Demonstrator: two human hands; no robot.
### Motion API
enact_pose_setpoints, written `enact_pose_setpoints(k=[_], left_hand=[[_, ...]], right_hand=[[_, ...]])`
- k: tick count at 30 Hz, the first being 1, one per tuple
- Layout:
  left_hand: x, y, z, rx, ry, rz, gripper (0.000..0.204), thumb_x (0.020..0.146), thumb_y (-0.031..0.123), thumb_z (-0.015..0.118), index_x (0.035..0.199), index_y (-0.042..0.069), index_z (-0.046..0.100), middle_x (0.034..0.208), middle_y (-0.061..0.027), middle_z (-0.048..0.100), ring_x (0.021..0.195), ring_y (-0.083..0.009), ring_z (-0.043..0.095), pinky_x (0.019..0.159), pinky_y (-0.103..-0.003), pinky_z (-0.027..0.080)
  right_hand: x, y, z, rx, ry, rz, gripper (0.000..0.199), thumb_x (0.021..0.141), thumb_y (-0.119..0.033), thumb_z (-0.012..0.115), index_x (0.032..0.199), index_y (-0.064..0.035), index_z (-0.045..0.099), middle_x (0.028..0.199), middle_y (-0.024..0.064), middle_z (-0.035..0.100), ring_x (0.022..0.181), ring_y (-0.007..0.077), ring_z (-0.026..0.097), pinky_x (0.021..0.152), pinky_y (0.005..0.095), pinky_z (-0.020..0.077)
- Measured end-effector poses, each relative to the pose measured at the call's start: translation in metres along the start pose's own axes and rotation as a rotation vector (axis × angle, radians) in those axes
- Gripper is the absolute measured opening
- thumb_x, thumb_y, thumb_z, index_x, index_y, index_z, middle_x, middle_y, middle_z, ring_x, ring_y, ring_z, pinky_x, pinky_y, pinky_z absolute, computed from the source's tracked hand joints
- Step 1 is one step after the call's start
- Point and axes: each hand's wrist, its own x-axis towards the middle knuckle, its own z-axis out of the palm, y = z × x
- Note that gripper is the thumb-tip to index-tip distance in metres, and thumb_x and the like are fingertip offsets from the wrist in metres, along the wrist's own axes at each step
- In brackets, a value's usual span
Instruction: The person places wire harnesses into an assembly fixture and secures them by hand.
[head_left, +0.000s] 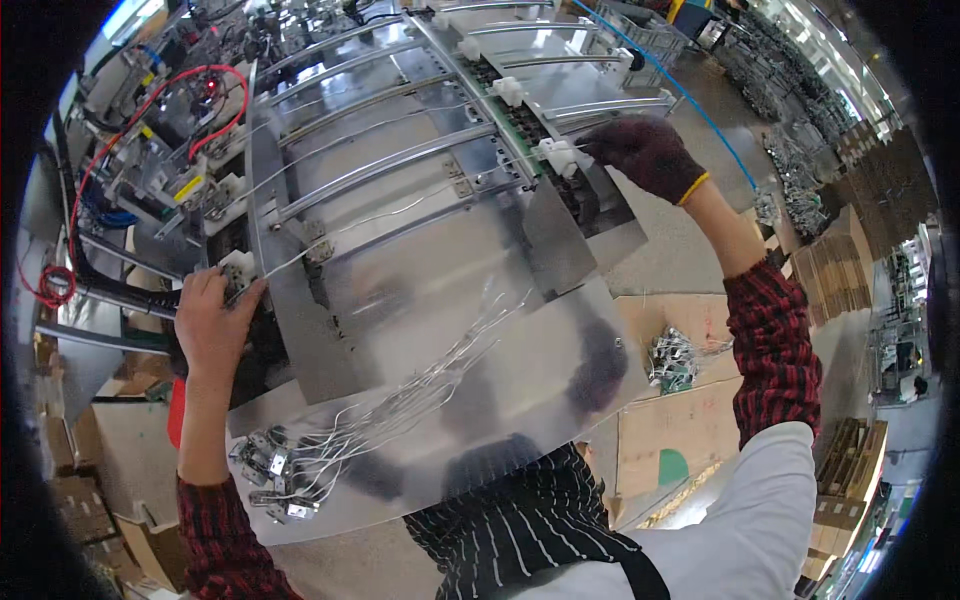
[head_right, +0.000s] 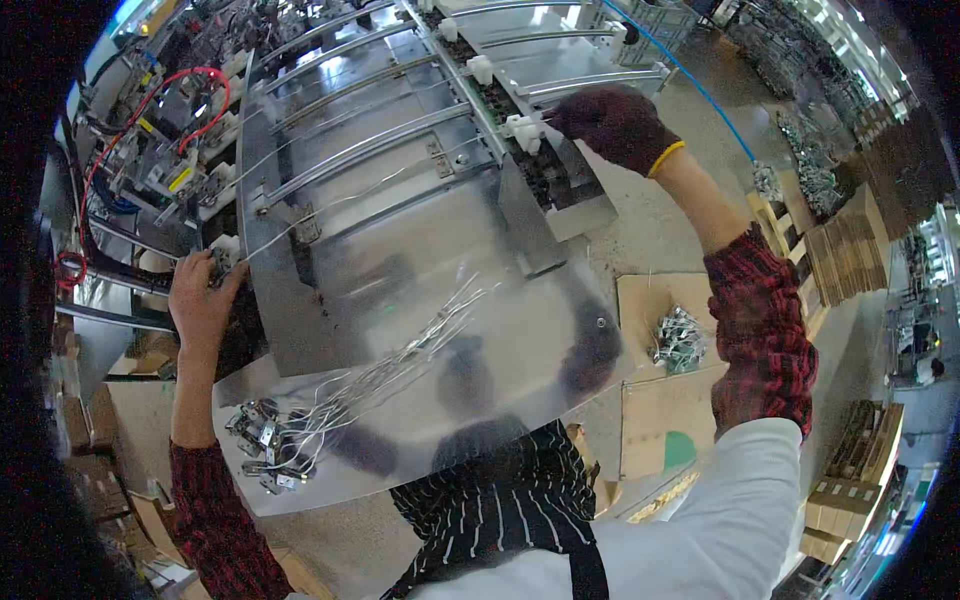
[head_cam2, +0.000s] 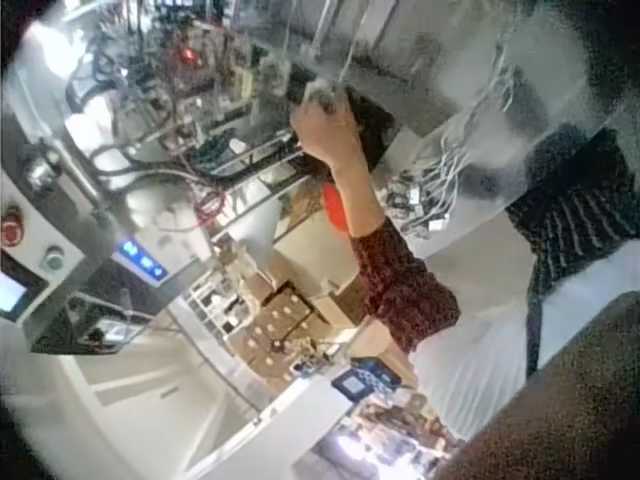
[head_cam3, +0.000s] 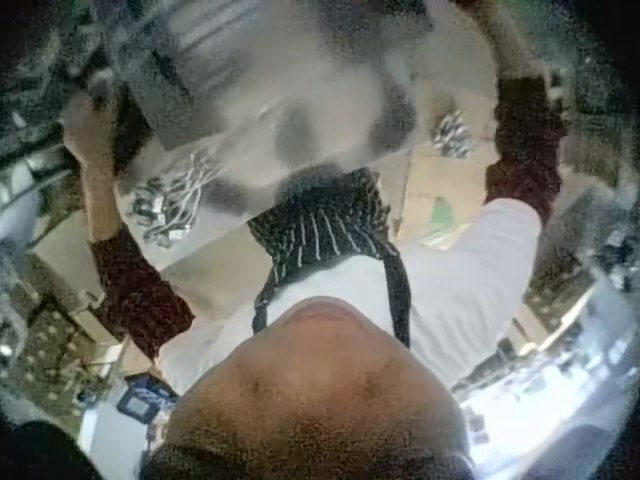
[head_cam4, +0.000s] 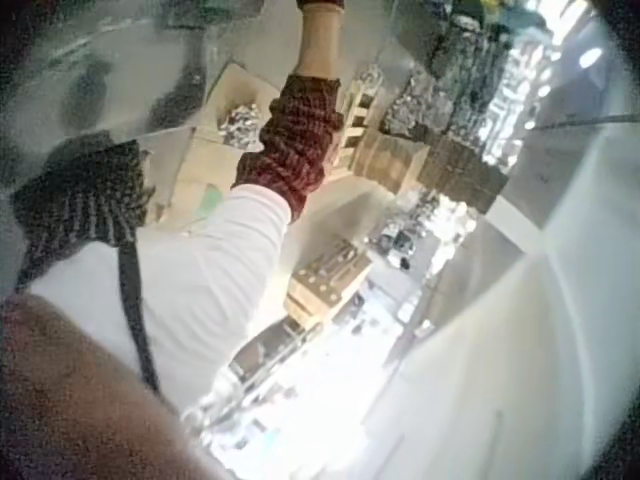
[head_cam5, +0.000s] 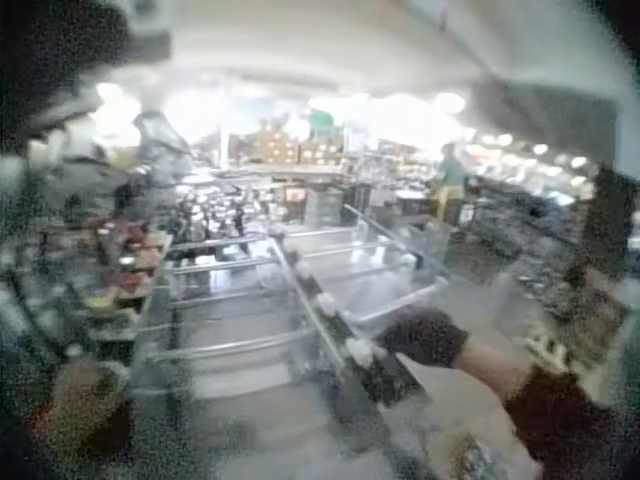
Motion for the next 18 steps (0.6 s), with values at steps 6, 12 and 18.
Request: enact_pose_setpoints(k=[6,12,18], left_hand=[[0.002,0.002,0.001,0.023,0.017,0.015,0.036,0.070,0.028,0.079,0.079,-0.002,0.061,0.092,-0.0134,0.063,0.087,-0.0326,0.059,0.075,-0.039,0.049],[-0.010,-0.022,-0.005,0.078,-0.013,0.026,0.032,0.074,0.033,0.075,0.083,0.003,0.066,0.090,-0.0132,0.063,0.087,-0.0331,0.060,0.075,-0.039,0.050],[-0.009,-0.031,-0.017,-0.316,-0.101,0.088,0.025,0.075,0.009,0.070,0.099,0.001,0.067,0.109,-0.0138,0.063,0.101,-0.0339,0.058,0.088,-0.040,0.048]], right_hand=[[0.009,0.001,0.002,0.148,-0.169,0.336,0.020,0.082,-0.021,0.070,0.098,-0.0088,0.072,0.091,0.0106,0.071,0.082,0.0187,0.068,0.077,0.0312,0.0527],[0.041,0.008,0.009,-0.318,-0.414,0.124,0.021,0.079,-0.013,0.067,0.099,-0.0076,0.069,0.094,0.0135,0.069,0.084,0.0284,0.066,0.080,0.0361,0.0521],[0.100,-0.147,0.034,0.201,0.084,-0.104,0.036,0.081,-0.014,0.066,0.117,-0.0126,0.063,0.107,0.0128,0.066,0.101,0.0317,0.061,0.086,0.0397,0.0495]])
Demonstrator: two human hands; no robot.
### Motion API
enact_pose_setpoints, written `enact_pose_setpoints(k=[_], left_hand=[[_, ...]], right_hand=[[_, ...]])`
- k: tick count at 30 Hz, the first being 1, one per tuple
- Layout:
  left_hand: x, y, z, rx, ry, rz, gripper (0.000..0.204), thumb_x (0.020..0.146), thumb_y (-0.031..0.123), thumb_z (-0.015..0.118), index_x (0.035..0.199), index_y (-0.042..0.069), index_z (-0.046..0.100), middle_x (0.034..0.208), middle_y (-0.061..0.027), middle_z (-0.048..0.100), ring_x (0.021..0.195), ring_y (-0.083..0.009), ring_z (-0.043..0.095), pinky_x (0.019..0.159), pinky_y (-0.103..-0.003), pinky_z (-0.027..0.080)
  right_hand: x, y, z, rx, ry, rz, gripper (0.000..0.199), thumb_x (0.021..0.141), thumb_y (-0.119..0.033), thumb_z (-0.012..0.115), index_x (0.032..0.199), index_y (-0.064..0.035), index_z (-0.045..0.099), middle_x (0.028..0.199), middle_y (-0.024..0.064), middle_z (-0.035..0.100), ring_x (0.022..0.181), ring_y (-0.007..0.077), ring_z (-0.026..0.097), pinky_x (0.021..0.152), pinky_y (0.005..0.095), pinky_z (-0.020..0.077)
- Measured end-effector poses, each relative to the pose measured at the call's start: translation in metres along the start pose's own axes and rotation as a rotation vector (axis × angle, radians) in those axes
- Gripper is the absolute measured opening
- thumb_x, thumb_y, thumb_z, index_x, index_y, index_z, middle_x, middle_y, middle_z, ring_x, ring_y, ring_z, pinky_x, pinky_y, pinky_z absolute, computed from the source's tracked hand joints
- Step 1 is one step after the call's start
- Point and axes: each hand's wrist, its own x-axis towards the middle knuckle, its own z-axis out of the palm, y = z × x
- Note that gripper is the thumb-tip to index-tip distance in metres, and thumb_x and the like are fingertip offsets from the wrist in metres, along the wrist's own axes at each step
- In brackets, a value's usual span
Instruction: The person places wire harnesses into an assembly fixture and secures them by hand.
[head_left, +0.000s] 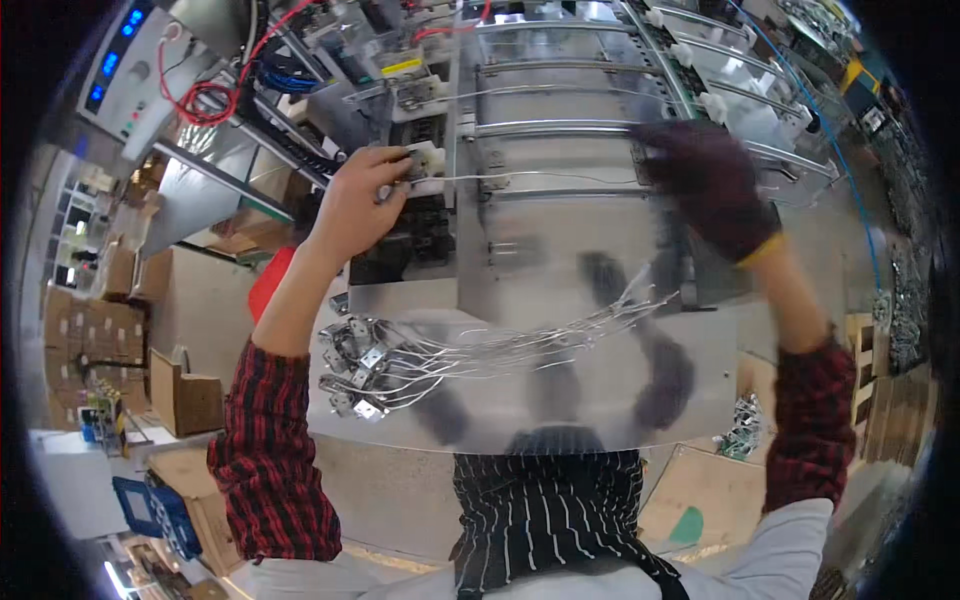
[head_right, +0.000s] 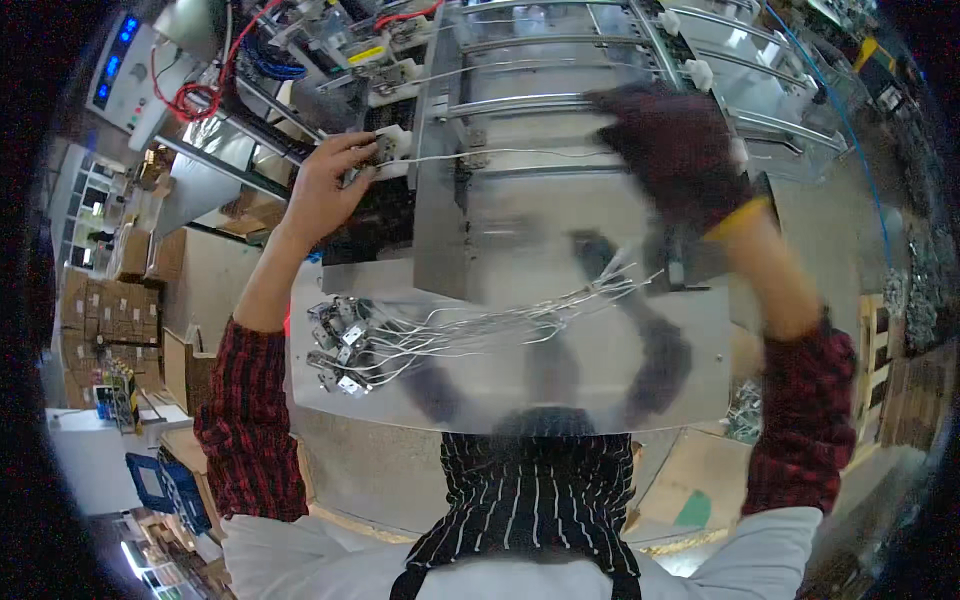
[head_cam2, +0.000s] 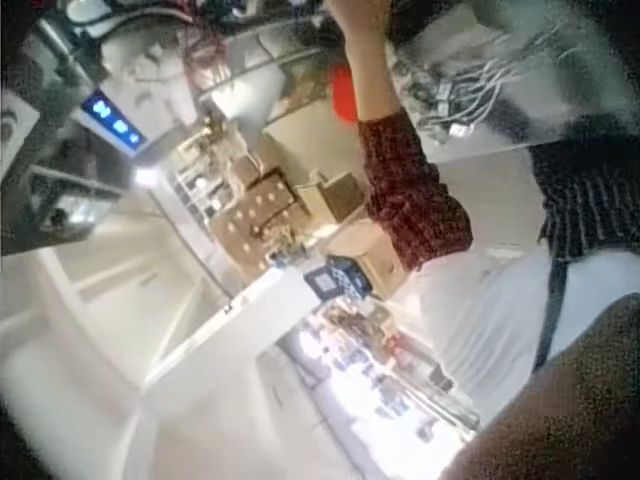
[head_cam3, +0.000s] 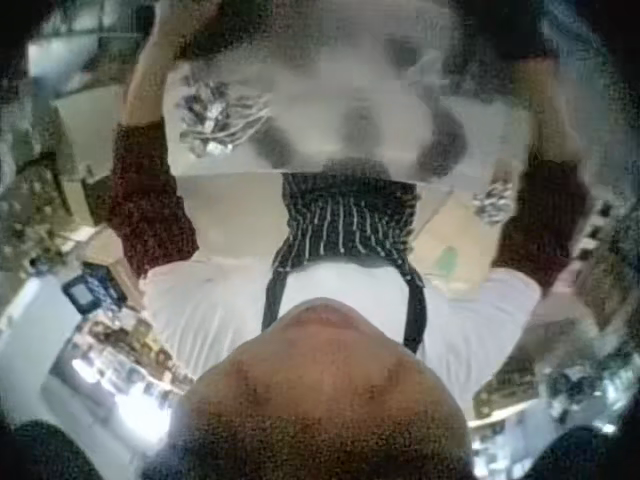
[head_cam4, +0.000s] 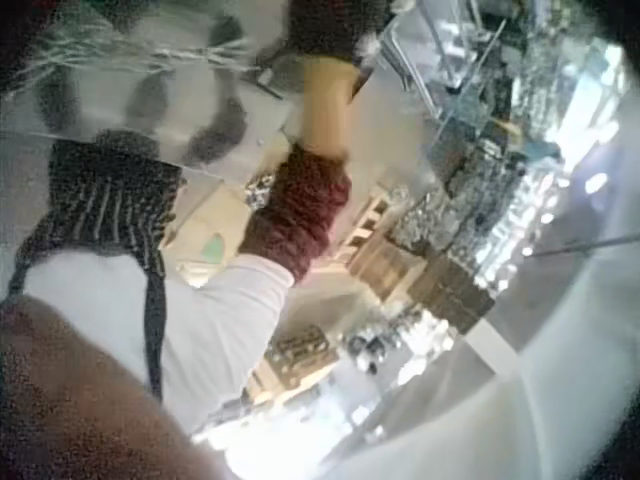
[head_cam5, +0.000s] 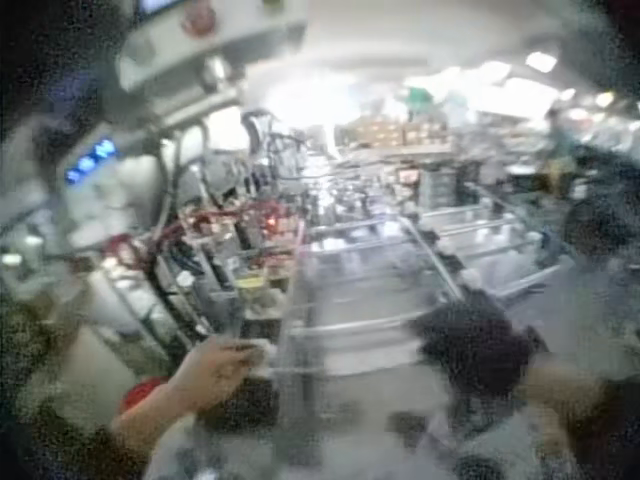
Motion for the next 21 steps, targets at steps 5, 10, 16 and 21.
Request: enact_pose_setpoints(k=[5,10,16,21], left_hand=[[-0.010,-0.007,0.003,-0.041,0.006,0.048,0.026,0.078,0.001,0.064,0.105,0.000,0.065,0.112,-0.0137,0.062,0.104,-0.0333,0.056,0.090,-0.040,0.047],[-0.008,-0.025,0.010,0.073,0.031,0.183,0.026,0.079,0.004,0.064,0.105,0.001,0.065,0.114,-0.0146,0.061,0.106,-0.0348,0.055,0.092,-0.041,0.046],[-0.047,0.002,-0.016,0.039,0.173,0.168,0.022,0.079,0.007,0.065,0.100,0.002,0.066,0.103,-0.0149,0.064,0.099,-0.0323,0.059,0.086,-0.039,0.049],[-0.165,-0.007,-0.057,-0.166,-0.066,-0.429,0.011,0.076,0.008,0.068,0.085,0.001,0.067,0.084,-0.0134,0.065,0.074,-0.0265,0.064,0.067,-0.034,0.051]], right_hand=[[0.052,-0.067,0.098,0.002,-0.044,-0.077,0.035,0.083,-0.025,0.065,0.116,-0.0148,0.063,0.106,0.0130,0.066,0.098,0.0301,0.062,0.082,0.0415,0.0505],[0.064,-0.047,0.128,-0.083,-0.153,-0.144,0.033,0.082,-0.023,0.065,0.113,-0.0139,0.065,0.104,0.0114,0.067,0.098,0.0243,0.065,0.084,0.0370,0.0521],[0.055,-0.092,0.080,-0.034,0.181,-0.207,0.025,0.086,-0.017,0.063,0.111,-0.0134,0.067,0.096,0.0098,0.068,0.088,0.0261,0.065,0.075,0.0379,0.0515],[-0.015,-0.140,0.076,0.141,-0.132,-0.190,0.034,0.083,-0.018,0.064,0.117,-0.0143,0.063,0.101,0.0085,0.067,0.092,0.0264,0.063,0.076,0.0389,0.0500]])
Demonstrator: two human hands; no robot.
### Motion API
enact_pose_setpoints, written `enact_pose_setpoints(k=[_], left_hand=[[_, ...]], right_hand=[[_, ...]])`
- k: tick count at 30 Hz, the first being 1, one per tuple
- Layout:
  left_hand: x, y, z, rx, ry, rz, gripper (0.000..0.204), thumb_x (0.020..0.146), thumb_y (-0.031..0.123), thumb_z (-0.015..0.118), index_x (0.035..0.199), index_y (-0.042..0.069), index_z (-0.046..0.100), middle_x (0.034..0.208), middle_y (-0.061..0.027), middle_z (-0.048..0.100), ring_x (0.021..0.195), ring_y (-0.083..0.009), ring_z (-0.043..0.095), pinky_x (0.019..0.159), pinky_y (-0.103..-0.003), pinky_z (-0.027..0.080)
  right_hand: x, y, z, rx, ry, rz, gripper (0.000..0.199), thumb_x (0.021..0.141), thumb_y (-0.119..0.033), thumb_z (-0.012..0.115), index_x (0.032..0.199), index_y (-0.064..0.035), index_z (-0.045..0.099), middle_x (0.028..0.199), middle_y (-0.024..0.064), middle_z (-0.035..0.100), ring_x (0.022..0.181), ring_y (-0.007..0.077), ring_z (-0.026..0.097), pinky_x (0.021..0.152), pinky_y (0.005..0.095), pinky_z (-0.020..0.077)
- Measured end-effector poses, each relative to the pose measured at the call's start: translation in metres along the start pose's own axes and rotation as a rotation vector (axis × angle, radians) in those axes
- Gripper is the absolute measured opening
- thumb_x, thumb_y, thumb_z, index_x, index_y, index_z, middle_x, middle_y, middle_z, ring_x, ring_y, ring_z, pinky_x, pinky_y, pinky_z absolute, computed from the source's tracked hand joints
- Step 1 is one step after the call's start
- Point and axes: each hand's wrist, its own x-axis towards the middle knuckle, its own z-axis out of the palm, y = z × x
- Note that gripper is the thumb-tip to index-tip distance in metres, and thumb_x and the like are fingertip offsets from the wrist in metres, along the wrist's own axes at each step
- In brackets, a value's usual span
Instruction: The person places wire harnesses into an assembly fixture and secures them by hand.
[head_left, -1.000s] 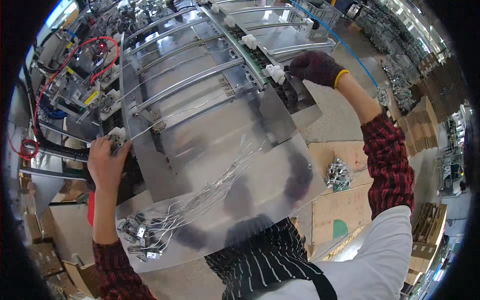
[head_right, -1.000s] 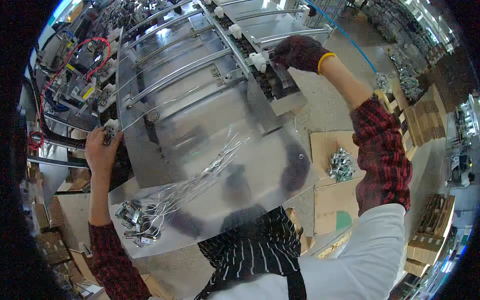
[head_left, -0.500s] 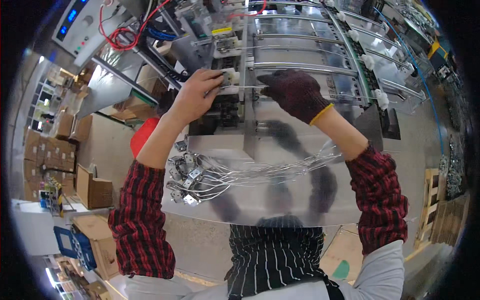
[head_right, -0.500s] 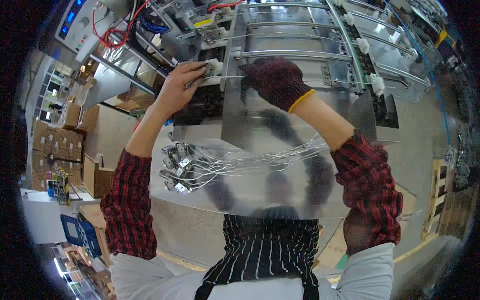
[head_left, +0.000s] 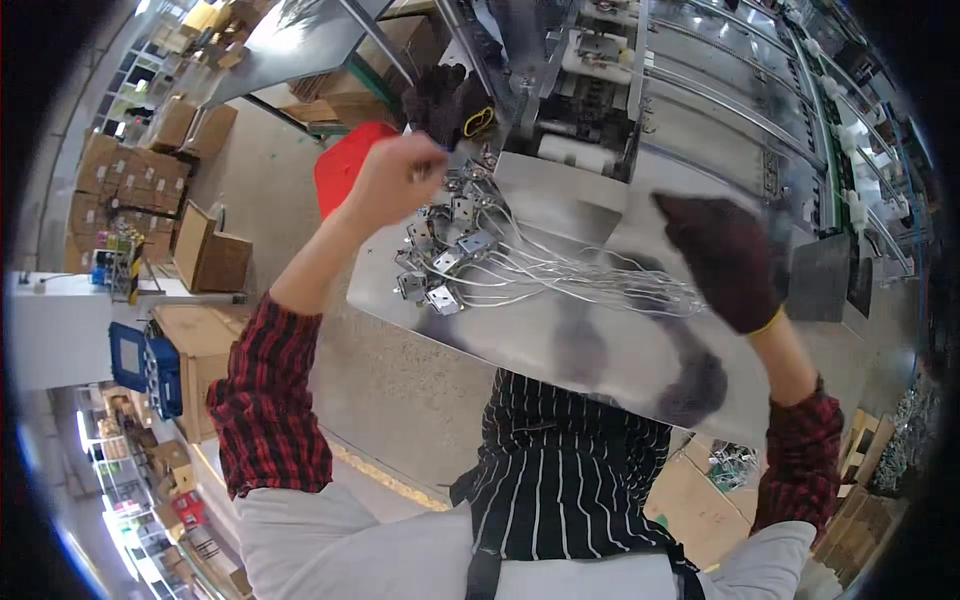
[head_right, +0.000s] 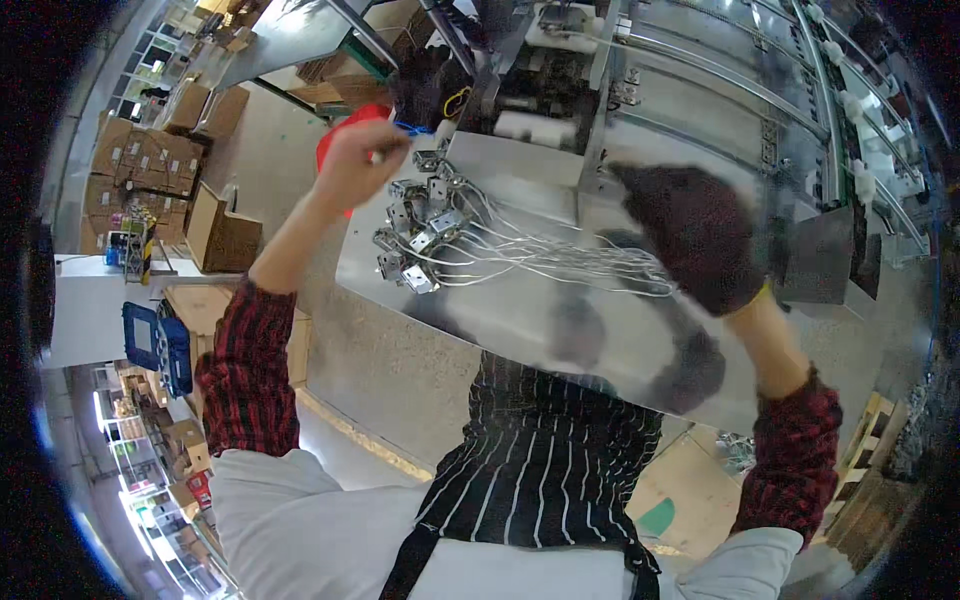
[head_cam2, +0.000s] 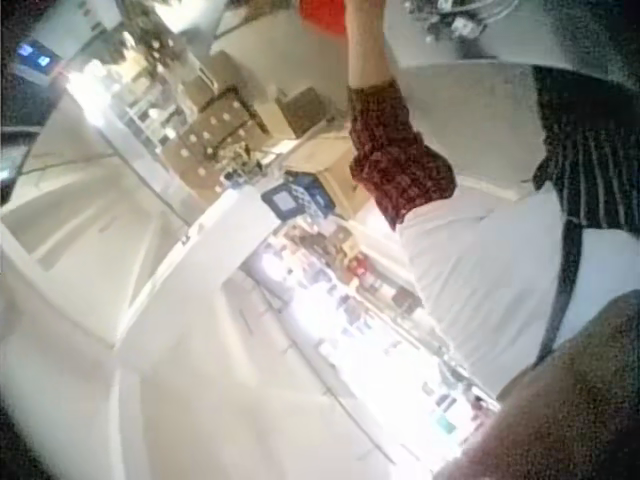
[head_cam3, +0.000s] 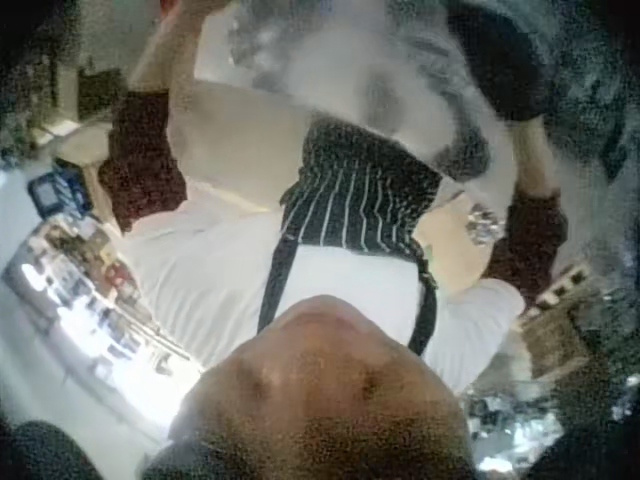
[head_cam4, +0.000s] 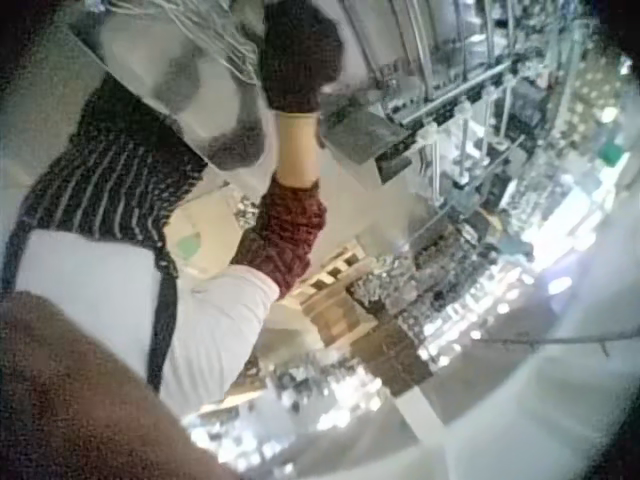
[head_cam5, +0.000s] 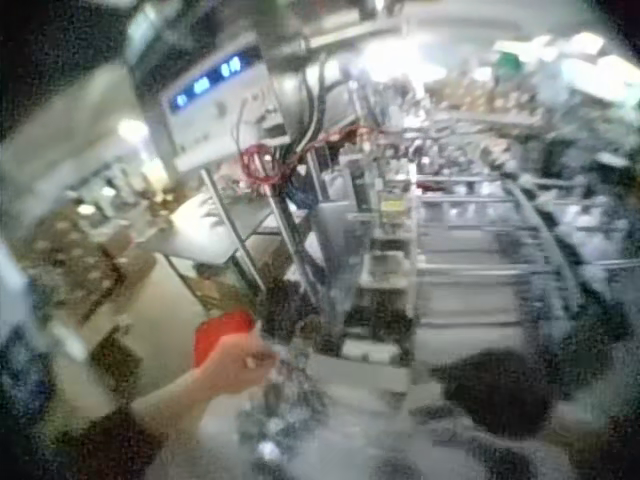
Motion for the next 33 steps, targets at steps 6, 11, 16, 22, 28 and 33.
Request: enact_pose_setpoints(k=[6,11,16,22,28,33], left_hand=[[-0.044,0.025,0.066,0.433,-0.419,-0.037,0.038,0.074,0.038,0.071,0.089,0.004,0.064,0.076,-0.0171,0.062,0.075,-0.0343,0.063,0.064,-0.043,0.050],[-0.042,0.031,0.069,0.446,-0.324,0.035,0.037,0.074,0.036,0.068,0.091,0.005,0.059,0.084,-0.0172,0.060,0.081,-0.0370,0.062,0.068,-0.048,0.049],[-0.031,0.036,-0.024,0.720,0.019,-0.145,0.025,0.077,0.017,0.062,0.099,0.006,0.056,0.093,-0.0153,0.062,0.086,-0.0352,0.062,0.070,-0.048,0.051],[-0.092,-0.037,-0.186,0.817,0.574,-0.338,0.032,0.073,0.010,0.062,0.105,0.007,0.056,0.091,-0.0146,0.061,0.085,-0.0376,0.060,0.071,-0.048,0.048],[-0.100,0.031,-0.180,1.065,0.829,-0.084,0.039,0.069,0.009,0.063,0.107,0.005,0.056,0.093,-0.0148,0.059,0.088,-0.0368,0.058,0.073,-0.044,0.047],[-0.063,0.076,-0.116,0.786,0.763,-0.134,0.034,0.070,0.016,0.068,0.100,0.006,0.056,0.087,-0.0131,0.058,0.082,-0.0342,0.059,0.066,-0.044,0.048]], right_hand=[[-0.008,-0.067,0.066,0.188,-0.067,-0.093,0.036,0.082,-0.021,0.062,0.117,-0.0134,0.062,0.102,0.0114,0.066,0.093,0.0319,0.061,0.079,0.0453,0.0496],[0.021,-0.099,0.108,0.199,-0.071,0.027,0.053,0.077,-0.027,0.066,0.127,-0.0143,0.053,0.095,0.0138,0.064,0.093,0.0345,0.060,0.077,0.0473,0.0496],[0.020,-0.082,0.107,0.145,-0.063,0.177,0.023,0.084,-0.032,0.059,0.093,-0.0123,0.067,0.088,0.0154,0.066,0.078,0.0368,0.062,0.070,0.0482,0.0497],[0.019,-0.080,0.118,0.145,0.103,0.069,0.023,0.079,-0.030,0.065,0.091,-0.0112,0.065,0.082,0.0136,0.064,0.079,0.0331,0.062,0.065,0.0474,0.0501],[0.060,-0.128,0.032,-0.039,0.330,-0.043,0.050,0.077,-0.025,0.064,0.123,-0.0075,0.054,0.089,0.0136,0.063,0.084,0.0352,0.061,0.070,0.0481,0.0486],[0.091,-0.135,0.003,-0.051,0.270,-0.061,0.047,0.082,-0.022,0.057,0.126,-0.0070,0.051,0.074,0.0077,0.062,0.061,0.0281,0.062,0.052,0.0424,0.0462]])
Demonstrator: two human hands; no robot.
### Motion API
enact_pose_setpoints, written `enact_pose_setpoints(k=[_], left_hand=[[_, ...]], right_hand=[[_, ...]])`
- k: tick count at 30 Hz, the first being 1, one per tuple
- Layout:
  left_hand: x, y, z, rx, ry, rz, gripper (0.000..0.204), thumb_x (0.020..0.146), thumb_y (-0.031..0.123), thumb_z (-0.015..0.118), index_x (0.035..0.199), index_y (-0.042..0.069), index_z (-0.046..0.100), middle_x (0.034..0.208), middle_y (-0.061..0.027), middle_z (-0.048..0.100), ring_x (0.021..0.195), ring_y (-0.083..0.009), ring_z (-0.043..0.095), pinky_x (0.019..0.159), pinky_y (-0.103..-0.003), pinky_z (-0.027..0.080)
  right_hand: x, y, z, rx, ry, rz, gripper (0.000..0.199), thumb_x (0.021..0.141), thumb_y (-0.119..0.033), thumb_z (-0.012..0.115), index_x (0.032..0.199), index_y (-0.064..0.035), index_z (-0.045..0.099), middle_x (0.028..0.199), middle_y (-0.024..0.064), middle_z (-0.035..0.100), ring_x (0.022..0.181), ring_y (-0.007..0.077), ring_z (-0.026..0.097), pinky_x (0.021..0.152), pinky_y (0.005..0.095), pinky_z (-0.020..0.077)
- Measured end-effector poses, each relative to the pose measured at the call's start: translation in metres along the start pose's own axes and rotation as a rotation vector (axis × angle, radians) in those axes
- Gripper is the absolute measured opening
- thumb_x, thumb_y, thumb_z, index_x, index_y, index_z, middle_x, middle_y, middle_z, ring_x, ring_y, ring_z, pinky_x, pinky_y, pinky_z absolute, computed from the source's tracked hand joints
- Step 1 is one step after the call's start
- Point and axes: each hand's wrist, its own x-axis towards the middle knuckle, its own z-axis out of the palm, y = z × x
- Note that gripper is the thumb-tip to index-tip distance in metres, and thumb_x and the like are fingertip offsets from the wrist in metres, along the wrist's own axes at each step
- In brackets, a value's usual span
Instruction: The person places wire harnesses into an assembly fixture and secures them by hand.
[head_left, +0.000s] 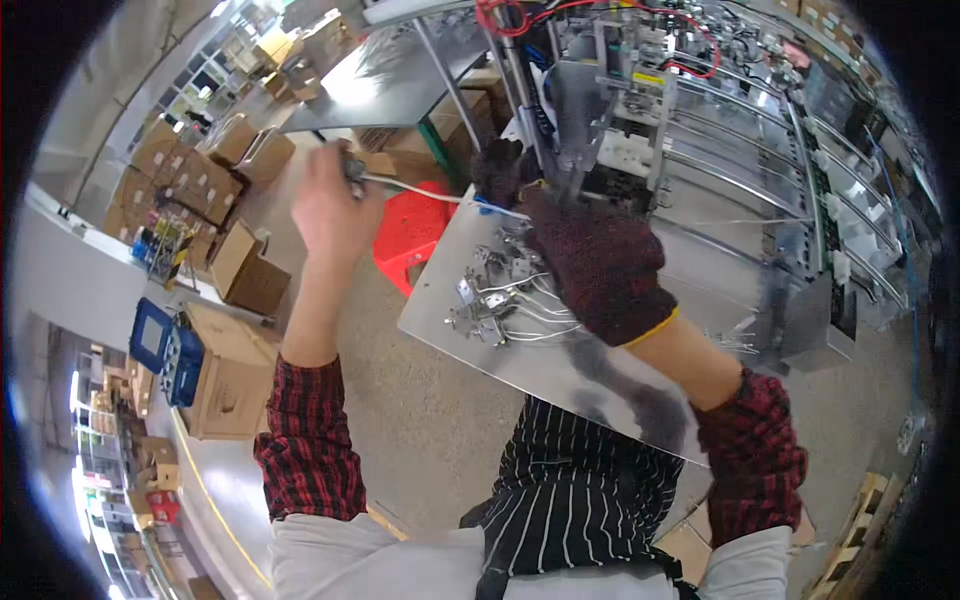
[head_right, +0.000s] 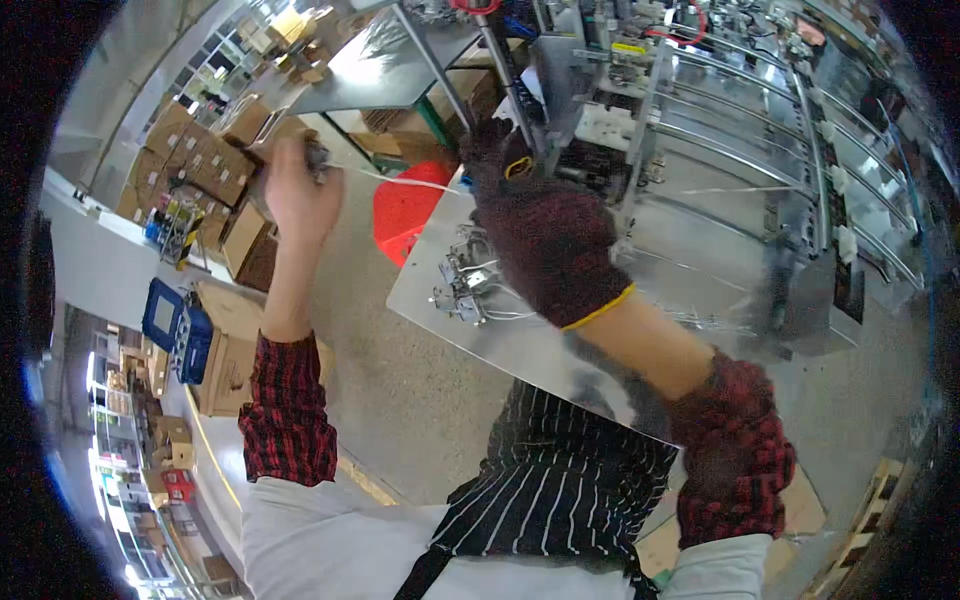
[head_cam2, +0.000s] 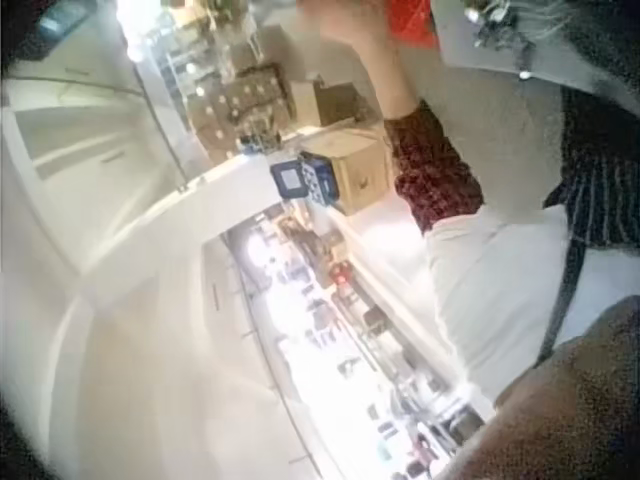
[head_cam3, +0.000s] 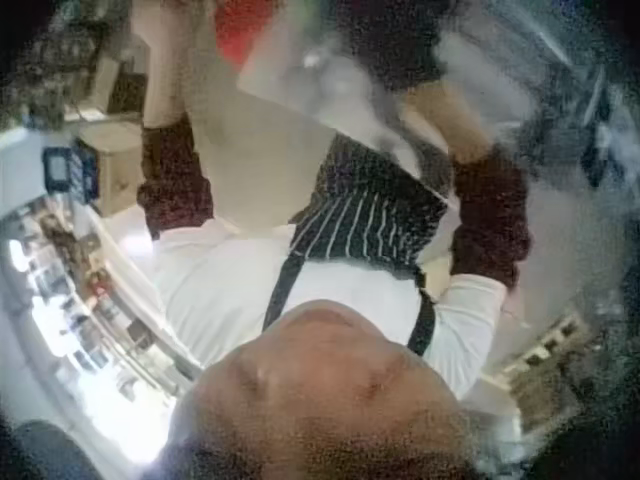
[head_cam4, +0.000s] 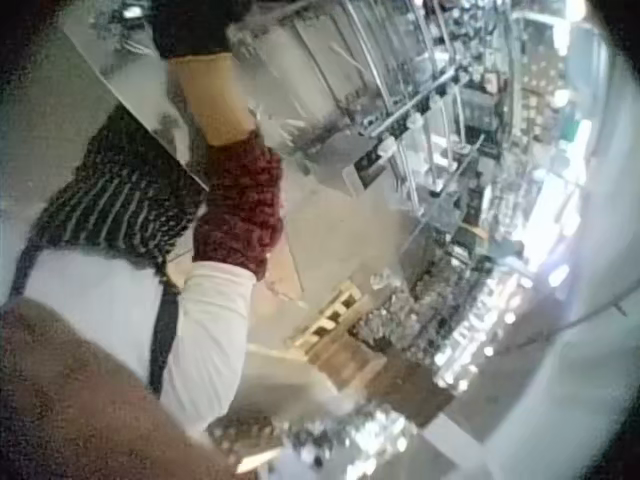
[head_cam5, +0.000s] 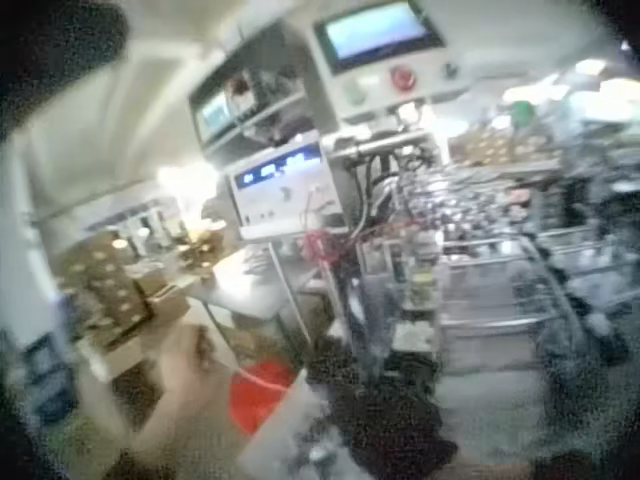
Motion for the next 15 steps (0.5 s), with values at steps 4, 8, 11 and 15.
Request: enact_pose_setpoints(k=[4,8,11,15], left_hand=[[-0.016,0.047,0.015,-0.242,-0.275,0.182,0.036,0.071,0.032,0.074,0.093,0.008,0.059,0.083,-0.0106,0.057,0.074,-0.0326,0.060,0.058,-0.042,0.048],[-0.027,0.096,0.037,-0.505,-0.673,0.633,0.045,0.072,0.042,0.076,0.094,0.006,0.060,0.086,-0.0102,0.059,0.080,-0.0303,0.061,0.065,-0.040,0.049],[-0.029,0.129,0.065,-0.585,-0.624,0.617,0.047,0.072,0.040,0.076,0.098,0.005,0.060,0.089,-0.0098,0.060,0.081,-0.0296,0.062,0.068,-0.038,0.050],[-0.024,0.158,0.075,-0.615,-0.639,0.608,0.044,0.076,0.040,0.073,0.100,0.005,0.060,0.088,-0.0100,0.060,0.079,-0.0292,0.062,0.064,-0.038,0.050]], right_hand=[[-0.043,0.087,-0.047,-0.060,-0.281,-0.330,0.042,0.081,-0.022,0.060,0.122,-0.0170,0.059,0.070,0.0062,0.063,0.056,0.0258,0.061,0.048,0.0401,0.0453],[-0.071,0.135,-0.092,0.305,-0.509,-0.057,0.052,0.070,-0.002,0.068,0.120,-0.0143,0.062,0.082,0.0085,0.068,0.069,0.0219,0.067,0.063,0.0346,0.0536],[-0.086,0.135,-0.104,0.111,-0.410,-0.063,0.044,0.075,-0.012,0.070,0.118,-0.0133,0.062,0.080,0.0090,0.066,0.069,0.0225,0.065,0.061,0.0362,0.0517],[-0.079,0.111,-0.088,-0.188,-0.303,-0.081,0.032,0.083,-0.031,0.064,0.111,-0.0137,0.063,0.073,0.0071,0.062,0.065,0.0250,0.062,0.054,0.0402,0.0477]])
